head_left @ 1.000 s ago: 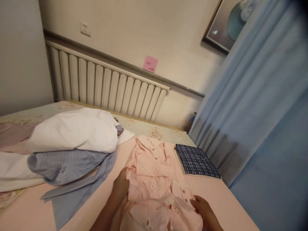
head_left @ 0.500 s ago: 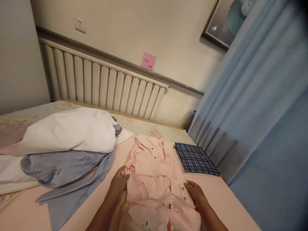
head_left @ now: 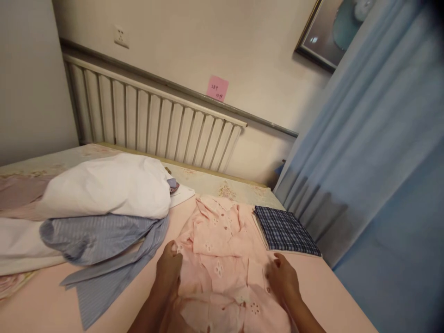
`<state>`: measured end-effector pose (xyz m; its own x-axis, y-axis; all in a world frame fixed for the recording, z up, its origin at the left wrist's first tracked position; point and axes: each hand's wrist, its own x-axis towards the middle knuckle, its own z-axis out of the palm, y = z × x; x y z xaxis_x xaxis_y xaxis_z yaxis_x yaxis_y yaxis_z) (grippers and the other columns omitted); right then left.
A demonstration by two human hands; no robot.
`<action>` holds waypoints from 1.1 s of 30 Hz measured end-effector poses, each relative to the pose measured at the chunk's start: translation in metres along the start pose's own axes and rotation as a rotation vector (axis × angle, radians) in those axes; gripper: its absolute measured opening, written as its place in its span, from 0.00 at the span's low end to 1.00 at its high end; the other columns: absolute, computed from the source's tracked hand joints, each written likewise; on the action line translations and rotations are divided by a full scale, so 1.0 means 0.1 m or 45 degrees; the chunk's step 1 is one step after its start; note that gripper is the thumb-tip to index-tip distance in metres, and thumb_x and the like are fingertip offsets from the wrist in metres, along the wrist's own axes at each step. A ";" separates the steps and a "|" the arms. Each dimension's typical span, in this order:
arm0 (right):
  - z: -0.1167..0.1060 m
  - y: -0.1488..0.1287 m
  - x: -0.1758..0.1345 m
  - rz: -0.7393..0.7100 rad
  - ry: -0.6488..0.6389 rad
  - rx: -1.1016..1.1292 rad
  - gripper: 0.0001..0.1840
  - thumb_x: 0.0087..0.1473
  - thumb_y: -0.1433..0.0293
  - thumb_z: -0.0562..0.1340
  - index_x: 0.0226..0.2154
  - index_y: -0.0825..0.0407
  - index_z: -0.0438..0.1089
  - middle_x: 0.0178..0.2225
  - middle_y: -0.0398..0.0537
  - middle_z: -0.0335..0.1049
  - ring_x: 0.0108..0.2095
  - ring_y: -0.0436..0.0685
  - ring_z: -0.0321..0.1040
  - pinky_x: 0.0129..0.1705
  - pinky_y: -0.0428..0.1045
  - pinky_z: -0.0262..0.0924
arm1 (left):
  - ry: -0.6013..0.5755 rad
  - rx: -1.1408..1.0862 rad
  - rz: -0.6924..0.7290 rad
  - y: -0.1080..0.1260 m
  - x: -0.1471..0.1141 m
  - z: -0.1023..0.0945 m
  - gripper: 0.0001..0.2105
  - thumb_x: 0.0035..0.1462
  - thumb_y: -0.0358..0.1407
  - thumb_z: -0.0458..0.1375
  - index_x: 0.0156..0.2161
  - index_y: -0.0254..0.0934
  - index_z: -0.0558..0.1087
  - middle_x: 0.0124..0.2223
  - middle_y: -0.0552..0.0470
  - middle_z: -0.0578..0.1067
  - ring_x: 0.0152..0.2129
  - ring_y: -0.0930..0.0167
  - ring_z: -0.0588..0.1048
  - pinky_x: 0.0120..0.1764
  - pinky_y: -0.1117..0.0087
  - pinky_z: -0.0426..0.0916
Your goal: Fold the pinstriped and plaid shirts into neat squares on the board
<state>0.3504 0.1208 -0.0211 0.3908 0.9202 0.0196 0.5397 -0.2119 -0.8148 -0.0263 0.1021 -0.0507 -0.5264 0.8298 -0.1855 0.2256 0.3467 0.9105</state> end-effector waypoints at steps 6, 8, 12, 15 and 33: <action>0.39 -0.59 0.22 -0.438 -0.003 -0.258 0.14 0.46 0.67 0.57 0.34 0.51 0.74 0.33 0.51 0.76 0.37 0.61 0.71 0.41 0.50 0.60 | -0.077 -0.135 0.000 0.01 0.04 0.00 0.16 0.56 0.34 0.52 0.50 0.35 0.69 0.42 0.47 0.78 0.38 0.69 0.77 0.36 0.74 0.67; 0.67 -0.80 0.31 -0.491 -0.090 -0.297 0.12 0.46 0.68 0.57 0.33 0.51 0.75 0.32 0.50 0.76 0.35 0.59 0.71 0.39 0.50 0.59 | -0.079 -0.153 -0.007 0.01 0.05 0.00 0.15 0.56 0.33 0.52 0.49 0.35 0.70 0.41 0.48 0.79 0.37 0.69 0.77 0.36 0.74 0.68; 1.30 -1.23 0.46 -0.538 -0.217 -0.346 0.10 0.48 0.70 0.58 0.31 0.51 0.74 0.31 0.46 0.75 0.34 0.56 0.70 0.37 0.47 0.58 | -0.107 -0.179 -0.054 0.05 0.05 -0.01 0.15 0.56 0.32 0.53 0.48 0.34 0.70 0.39 0.47 0.79 0.35 0.69 0.77 0.35 0.74 0.68; 1.74 -1.53 0.54 -0.544 -0.284 -0.399 0.09 0.49 0.69 0.59 0.33 0.52 0.74 0.31 0.47 0.76 0.34 0.55 0.70 0.36 0.46 0.57 | -0.139 -0.174 -0.065 0.07 0.05 -0.01 0.15 0.56 0.30 0.53 0.49 0.33 0.70 0.39 0.48 0.78 0.36 0.69 0.77 0.36 0.74 0.67; 3.17 -2.30 0.79 -0.523 -0.545 -0.234 0.18 0.60 0.61 0.61 0.49 0.54 0.67 0.49 0.50 0.67 0.45 0.58 0.68 0.45 0.56 0.67 | -0.222 -0.175 -0.079 0.02 0.08 0.07 0.14 0.56 0.31 0.50 0.47 0.34 0.70 0.35 0.50 0.78 0.34 0.68 0.77 0.35 0.73 0.67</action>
<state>0.0207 0.3464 -0.0159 -0.1893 0.9809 0.0450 0.7172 0.1694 -0.6760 -0.0242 0.1127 -0.0527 -0.3835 0.8758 -0.2930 0.0770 0.3464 0.9349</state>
